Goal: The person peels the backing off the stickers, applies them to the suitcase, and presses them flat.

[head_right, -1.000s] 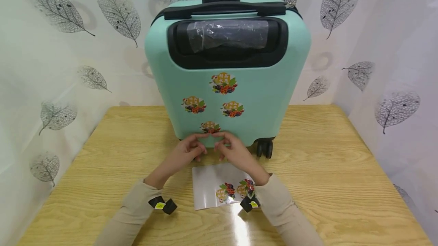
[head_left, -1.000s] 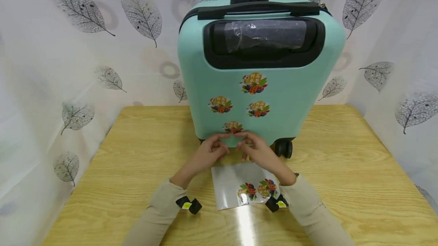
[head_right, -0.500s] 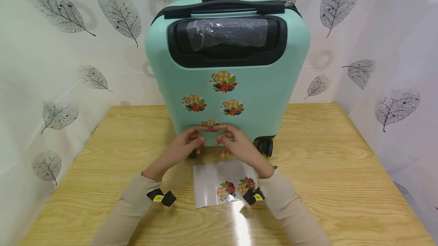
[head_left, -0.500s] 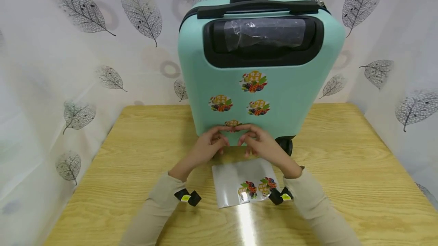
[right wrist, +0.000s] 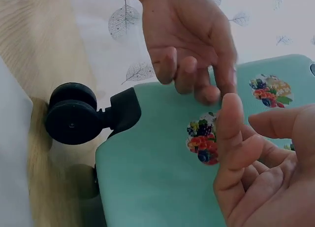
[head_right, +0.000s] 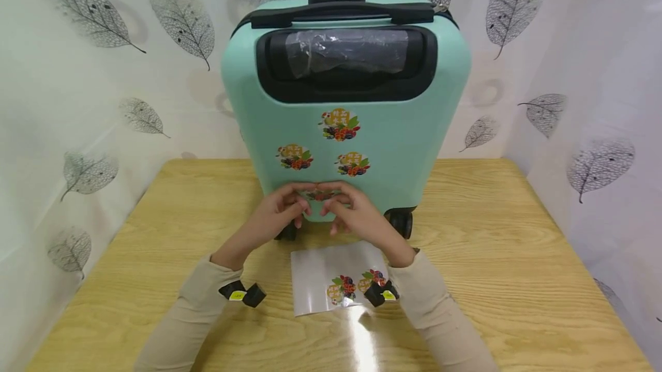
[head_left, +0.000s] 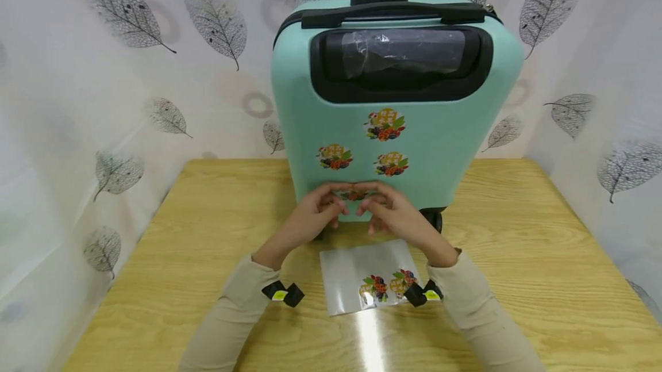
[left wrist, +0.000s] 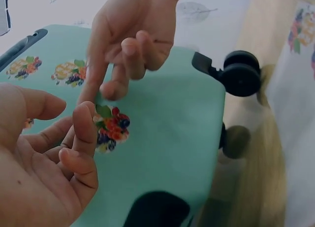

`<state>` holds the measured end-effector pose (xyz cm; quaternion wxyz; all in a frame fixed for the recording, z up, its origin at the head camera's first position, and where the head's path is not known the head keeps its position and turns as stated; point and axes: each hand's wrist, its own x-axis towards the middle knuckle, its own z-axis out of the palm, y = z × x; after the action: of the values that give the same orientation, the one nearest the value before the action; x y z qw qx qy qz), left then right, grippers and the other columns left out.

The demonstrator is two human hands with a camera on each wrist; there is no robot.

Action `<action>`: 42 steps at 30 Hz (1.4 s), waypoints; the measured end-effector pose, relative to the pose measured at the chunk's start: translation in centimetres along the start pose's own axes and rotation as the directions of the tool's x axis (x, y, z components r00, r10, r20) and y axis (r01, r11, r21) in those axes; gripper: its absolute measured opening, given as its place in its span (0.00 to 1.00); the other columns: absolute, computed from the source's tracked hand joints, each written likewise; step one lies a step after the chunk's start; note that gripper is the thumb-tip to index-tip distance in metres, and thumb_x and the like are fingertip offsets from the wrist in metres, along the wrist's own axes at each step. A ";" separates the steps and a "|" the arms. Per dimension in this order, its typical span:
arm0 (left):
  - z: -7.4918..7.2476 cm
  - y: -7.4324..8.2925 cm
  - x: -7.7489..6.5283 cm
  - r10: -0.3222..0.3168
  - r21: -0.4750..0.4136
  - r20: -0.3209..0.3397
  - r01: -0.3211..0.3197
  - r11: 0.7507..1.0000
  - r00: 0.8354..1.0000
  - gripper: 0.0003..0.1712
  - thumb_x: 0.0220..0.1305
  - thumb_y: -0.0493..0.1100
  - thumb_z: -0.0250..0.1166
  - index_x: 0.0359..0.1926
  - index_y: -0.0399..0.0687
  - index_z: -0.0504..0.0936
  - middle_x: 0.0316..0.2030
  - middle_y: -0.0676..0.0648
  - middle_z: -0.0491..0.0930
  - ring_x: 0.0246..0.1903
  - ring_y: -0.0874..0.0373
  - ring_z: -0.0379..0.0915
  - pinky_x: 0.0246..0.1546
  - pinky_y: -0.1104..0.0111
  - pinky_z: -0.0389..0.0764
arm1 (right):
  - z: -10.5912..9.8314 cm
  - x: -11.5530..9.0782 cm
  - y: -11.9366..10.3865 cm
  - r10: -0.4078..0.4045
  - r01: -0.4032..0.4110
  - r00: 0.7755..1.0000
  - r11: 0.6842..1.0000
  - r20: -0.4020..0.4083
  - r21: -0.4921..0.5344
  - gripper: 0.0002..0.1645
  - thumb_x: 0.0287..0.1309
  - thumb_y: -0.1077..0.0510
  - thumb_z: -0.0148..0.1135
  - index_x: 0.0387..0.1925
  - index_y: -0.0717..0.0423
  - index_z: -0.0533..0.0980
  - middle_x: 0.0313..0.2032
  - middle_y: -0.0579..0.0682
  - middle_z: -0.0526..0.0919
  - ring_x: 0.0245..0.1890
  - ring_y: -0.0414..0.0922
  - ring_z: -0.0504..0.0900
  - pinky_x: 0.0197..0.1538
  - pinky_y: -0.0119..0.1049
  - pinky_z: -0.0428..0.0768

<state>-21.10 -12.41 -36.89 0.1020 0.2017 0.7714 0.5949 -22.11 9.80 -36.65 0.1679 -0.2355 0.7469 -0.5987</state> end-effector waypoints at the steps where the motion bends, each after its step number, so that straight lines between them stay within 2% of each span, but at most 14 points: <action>1: -0.1 -0.1 0.0 -0.002 -0.004 -0.003 0.002 1.000 1.000 0.22 0.72 0.37 0.51 0.65 0.44 0.69 0.41 0.31 0.78 0.25 0.53 0.73 0.27 0.69 0.74 | -0.1 0.0 0.1 0.002 -0.002 1.000 1.000 -0.003 0.001 0.23 0.73 0.55 0.45 0.67 0.51 0.64 0.42 0.61 0.80 0.21 0.43 0.81 0.22 0.34 0.73; 4: -0.4 -0.7 -0.3 -0.014 -0.018 -0.020 0.014 1.000 1.000 0.22 0.72 0.36 0.51 0.65 0.43 0.69 0.40 0.28 0.78 0.24 0.59 0.72 0.28 0.70 0.75 | -0.2 -0.2 0.8 0.021 -0.021 1.000 1.000 -0.012 -0.016 0.23 0.73 0.56 0.45 0.66 0.52 0.65 0.43 0.63 0.79 0.22 0.43 0.81 0.22 0.34 0.73; 8: -0.4 -1.7 -0.7 -0.050 -0.019 -0.029 0.049 0.999 0.998 0.22 0.72 0.37 0.52 0.65 0.43 0.69 0.40 0.30 0.79 0.24 0.60 0.72 0.29 0.66 0.76 | -0.2 -0.3 2.2 0.039 -0.039 0.999 0.998 -0.003 -0.050 0.23 0.71 0.61 0.43 0.66 0.54 0.65 0.43 0.64 0.79 0.23 0.46 0.81 0.22 0.34 0.73; 12: -0.3 -2.7 -0.8 -0.077 -0.014 -0.018 0.077 0.997 0.997 0.22 0.71 0.36 0.51 0.65 0.41 0.69 0.39 0.32 0.80 0.24 0.61 0.72 0.31 0.63 0.77 | 0.1 -0.3 2.9 0.050 -0.049 0.999 0.998 0.022 -0.031 0.24 0.72 0.60 0.43 0.67 0.53 0.63 0.45 0.68 0.78 0.25 0.48 0.81 0.23 0.36 0.74; 15: 0.1 -3.4 -0.7 -0.096 -0.028 -0.006 0.095 0.995 0.995 0.22 0.71 0.36 0.51 0.64 0.40 0.69 0.39 0.31 0.79 0.24 0.61 0.72 0.32 0.62 0.78 | 0.4 -0.4 3.4 0.064 -0.064 0.997 0.998 0.032 -0.005 0.24 0.73 0.58 0.44 0.68 0.53 0.62 0.46 0.70 0.77 0.25 0.45 0.81 0.24 0.38 0.74; 17: 0.4 -3.7 -0.6 -0.116 -0.035 0.003 0.116 0.993 0.993 0.22 0.71 0.36 0.52 0.64 0.41 0.69 0.39 0.31 0.79 0.24 0.62 0.72 0.33 0.61 0.79 | 0.5 -0.3 3.7 0.063 -0.063 0.997 0.998 0.040 -0.006 0.25 0.73 0.57 0.44 0.68 0.54 0.62 0.46 0.70 0.77 0.25 0.43 0.81 0.24 0.37 0.73; 21: 0.9 -4.0 -0.5 -0.115 -0.024 0.031 0.116 0.993 0.993 0.23 0.70 0.36 0.52 0.65 0.40 0.68 0.39 0.31 0.79 0.25 0.61 0.72 0.33 0.61 0.78 | 0.8 -0.2 3.9 0.057 -0.055 0.996 0.998 0.061 -0.035 0.25 0.73 0.59 0.43 0.68 0.57 0.61 0.46 0.68 0.78 0.26 0.42 0.81 0.24 0.34 0.73; 26: 1.0 -3.4 -0.3 -0.068 -0.015 0.057 0.069 0.997 0.996 0.23 0.71 0.36 0.51 0.65 0.37 0.67 0.40 0.27 0.78 0.25 0.58 0.72 0.34 0.56 0.80 | 0.5 -0.3 3.2 0.073 -0.070 0.995 0.996 0.062 -0.049 0.25 0.73 0.57 0.44 0.68 0.56 0.61 0.46 0.66 0.78 0.27 0.47 0.80 0.25 0.35 0.73; 29: 0.7 -2.9 0.0 -0.045 -0.001 0.067 0.045 0.999 0.997 0.23 0.71 0.36 0.51 0.65 0.36 0.68 0.39 0.29 0.78 0.25 0.58 0.72 0.33 0.55 0.80 | 0.1 -0.3 2.4 0.078 -0.076 0.996 0.996 0.049 -0.045 0.25 0.73 0.56 0.44 0.68 0.54 0.62 0.46 0.66 0.78 0.26 0.48 0.78 0.24 0.35 0.72; 32: 0.4 -2.1 0.1 -0.049 0.026 0.071 0.047 0.999 0.996 0.22 0.72 0.37 0.50 0.65 0.39 0.68 0.38 0.33 0.79 0.25 0.58 0.73 0.30 0.62 0.79 | -0.1 -0.3 1.6 0.088 -0.086 0.995 0.996 0.044 -0.038 0.24 0.73 0.55 0.44 0.67 0.53 0.62 0.45 0.63 0.78 0.24 0.45 0.76 0.23 0.35 0.70; 35: 0.1 -1.2 0.3 -0.062 0.033 0.074 0.060 0.998 0.995 0.21 0.73 0.38 0.50 0.64 0.41 0.70 0.40 0.34 0.79 0.25 0.59 0.72 0.30 0.68 0.76 | -0.3 -0.1 0.9 0.087 -0.085 0.995 0.996 0.047 -0.036 0.23 0.73 0.55 0.45 0.66 0.54 0.63 0.44 0.62 0.78 0.22 0.42 0.77 0.22 0.36 0.70; 38: -0.1 -0.5 0.5 -0.062 0.016 0.077 0.061 0.998 0.995 0.20 0.73 0.39 0.50 0.63 0.41 0.70 0.41 0.32 0.78 0.26 0.59 0.72 0.32 0.69 0.76 | -0.3 0.0 0.3 0.070 -0.068 0.996 0.997 0.049 -0.033 0.23 0.73 0.55 0.45 0.66 0.56 0.62 0.44 0.64 0.78 0.23 0.42 0.78 0.22 0.35 0.71; 42: -0.2 -0.1 0.6 -0.036 -0.005 0.067 0.037 0.999 0.997 0.21 0.73 0.37 0.50 0.64 0.39 0.69 0.40 0.36 0.78 0.26 0.59 0.72 0.32 0.69 0.77 | -0.4 0.1 -0.2 0.038 -0.037 0.998 0.999 0.044 -0.024 0.23 0.73 0.58 0.44 0.65 0.57 0.63 0.45 0.64 0.78 0.23 0.42 0.79 0.22 0.32 0.72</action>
<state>-21.78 -12.36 -36.85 0.1392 0.2068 0.7691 0.5885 -22.33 10.05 -36.33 0.1930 -0.2368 0.7541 -0.5814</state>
